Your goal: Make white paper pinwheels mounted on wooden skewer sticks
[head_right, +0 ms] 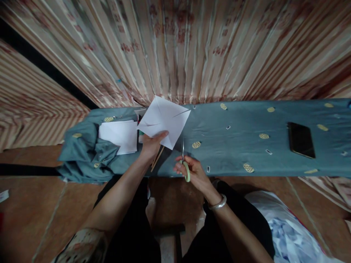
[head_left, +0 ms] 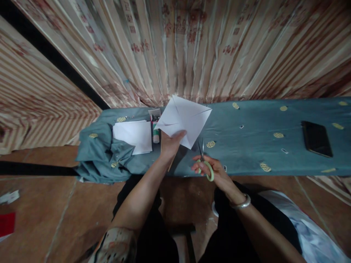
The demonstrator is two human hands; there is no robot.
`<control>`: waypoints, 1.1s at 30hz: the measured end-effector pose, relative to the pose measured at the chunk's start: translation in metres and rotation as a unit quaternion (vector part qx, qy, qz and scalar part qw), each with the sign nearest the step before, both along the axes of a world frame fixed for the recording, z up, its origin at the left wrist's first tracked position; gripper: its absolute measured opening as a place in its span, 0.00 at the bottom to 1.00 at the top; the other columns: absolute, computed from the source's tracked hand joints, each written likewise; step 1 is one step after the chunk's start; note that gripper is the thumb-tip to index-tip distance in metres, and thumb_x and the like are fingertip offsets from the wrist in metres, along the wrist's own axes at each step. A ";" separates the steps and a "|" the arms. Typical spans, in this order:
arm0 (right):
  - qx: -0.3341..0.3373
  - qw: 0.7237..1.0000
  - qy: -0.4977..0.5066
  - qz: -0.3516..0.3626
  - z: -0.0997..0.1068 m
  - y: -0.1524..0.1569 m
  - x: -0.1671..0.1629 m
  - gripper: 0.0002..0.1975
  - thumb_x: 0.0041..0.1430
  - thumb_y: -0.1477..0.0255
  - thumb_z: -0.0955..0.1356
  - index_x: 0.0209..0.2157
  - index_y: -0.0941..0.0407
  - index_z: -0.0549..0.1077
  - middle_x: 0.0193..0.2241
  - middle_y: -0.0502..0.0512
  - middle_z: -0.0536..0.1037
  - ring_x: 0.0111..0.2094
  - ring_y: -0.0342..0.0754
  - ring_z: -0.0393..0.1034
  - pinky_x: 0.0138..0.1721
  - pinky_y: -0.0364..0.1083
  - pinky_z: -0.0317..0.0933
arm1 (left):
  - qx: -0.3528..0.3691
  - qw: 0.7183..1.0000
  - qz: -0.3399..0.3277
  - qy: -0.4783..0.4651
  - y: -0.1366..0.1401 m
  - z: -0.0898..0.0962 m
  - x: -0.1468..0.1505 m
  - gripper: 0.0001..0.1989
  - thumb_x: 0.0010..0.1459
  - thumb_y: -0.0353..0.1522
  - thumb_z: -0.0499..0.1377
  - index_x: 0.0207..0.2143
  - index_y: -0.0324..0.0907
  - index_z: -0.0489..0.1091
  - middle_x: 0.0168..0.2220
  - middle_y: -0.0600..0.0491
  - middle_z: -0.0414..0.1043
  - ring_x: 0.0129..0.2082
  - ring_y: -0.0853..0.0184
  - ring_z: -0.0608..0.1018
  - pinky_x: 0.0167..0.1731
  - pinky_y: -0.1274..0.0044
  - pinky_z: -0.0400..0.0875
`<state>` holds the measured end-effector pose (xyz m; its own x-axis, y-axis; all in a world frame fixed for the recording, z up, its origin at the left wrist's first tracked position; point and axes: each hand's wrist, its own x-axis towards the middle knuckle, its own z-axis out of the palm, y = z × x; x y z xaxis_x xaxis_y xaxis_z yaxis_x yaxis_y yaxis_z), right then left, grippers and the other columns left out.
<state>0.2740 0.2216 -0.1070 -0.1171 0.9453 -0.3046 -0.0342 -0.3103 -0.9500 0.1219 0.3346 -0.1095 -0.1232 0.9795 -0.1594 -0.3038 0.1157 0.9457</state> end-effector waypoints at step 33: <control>-0.016 0.998 0.029 0.062 -0.008 0.001 -0.001 0.25 0.54 0.51 0.71 0.41 0.59 0.75 0.28 0.55 0.78 0.25 0.43 0.71 0.23 0.41 0.62 | 0.075 0.988 -0.012 0.135 -0.016 0.020 0.014 0.14 0.42 0.30 0.69 0.34 0.39 0.74 0.36 0.47 0.80 0.39 0.57 0.81 0.41 0.68 0.77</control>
